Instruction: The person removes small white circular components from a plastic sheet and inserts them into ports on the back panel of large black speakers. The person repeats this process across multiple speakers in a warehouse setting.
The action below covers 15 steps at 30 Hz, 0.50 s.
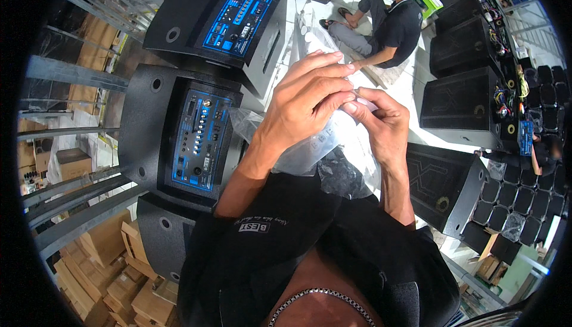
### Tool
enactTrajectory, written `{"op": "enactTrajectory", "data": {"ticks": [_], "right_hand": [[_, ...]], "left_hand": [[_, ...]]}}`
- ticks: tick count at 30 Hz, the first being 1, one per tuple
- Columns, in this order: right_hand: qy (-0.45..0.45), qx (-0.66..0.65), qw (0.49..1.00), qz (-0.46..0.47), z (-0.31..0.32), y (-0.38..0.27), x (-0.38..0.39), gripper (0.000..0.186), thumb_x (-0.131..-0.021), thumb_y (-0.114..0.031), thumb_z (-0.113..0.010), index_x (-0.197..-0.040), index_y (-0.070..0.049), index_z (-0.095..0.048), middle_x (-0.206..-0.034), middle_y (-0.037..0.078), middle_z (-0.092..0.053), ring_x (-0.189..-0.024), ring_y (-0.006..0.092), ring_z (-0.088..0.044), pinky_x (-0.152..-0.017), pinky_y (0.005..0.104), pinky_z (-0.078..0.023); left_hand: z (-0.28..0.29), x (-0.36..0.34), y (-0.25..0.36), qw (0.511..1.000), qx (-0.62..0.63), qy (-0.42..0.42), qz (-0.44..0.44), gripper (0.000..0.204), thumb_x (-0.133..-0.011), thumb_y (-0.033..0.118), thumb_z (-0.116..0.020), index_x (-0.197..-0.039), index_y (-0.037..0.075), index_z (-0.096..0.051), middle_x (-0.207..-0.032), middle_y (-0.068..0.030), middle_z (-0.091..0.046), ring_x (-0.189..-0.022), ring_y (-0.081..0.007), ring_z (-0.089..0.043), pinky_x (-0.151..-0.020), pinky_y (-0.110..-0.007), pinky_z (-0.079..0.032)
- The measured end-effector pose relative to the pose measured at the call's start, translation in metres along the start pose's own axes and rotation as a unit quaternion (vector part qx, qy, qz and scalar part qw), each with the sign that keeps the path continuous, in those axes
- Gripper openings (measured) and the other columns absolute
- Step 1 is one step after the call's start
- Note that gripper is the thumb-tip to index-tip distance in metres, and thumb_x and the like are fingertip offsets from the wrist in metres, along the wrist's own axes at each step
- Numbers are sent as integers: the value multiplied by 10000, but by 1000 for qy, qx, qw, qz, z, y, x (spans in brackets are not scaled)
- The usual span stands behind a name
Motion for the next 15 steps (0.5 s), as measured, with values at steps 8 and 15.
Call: {"op": "enactTrajectory", "data": {"ticks": [8,15], "right_hand": [[9,-8,1000,-15,1,5,4,209,-882,-33,-749,-1085,14,-724,-885,21,-706,-729,28,-569,-611,186,-448],[5,26,999,-39,2,15,9,226,-882,-50,-754,-1095,19,-719,-900,26,-713,-756,34,-587,-632,192,-468]], "left_hand": [[-2,3,5,1000,-2,2,15,128,-794,19,-771,-895,27,-692,-1085,-131,-740,-1133,-346,-667,-985,-465,-518],[-6,14,4,999,-11,-7,31,138,-816,31,-765,-916,26,-669,-1099,-134,-738,-1180,-344,-649,-1038,-482,-490]]}}
Point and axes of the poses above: each hand's wrist, its own x-axis away from the middle knuckle, its own z-axis out of the back of the hand, y = z × x, the point moved 10 cm from there along -x, towards the middle knuckle
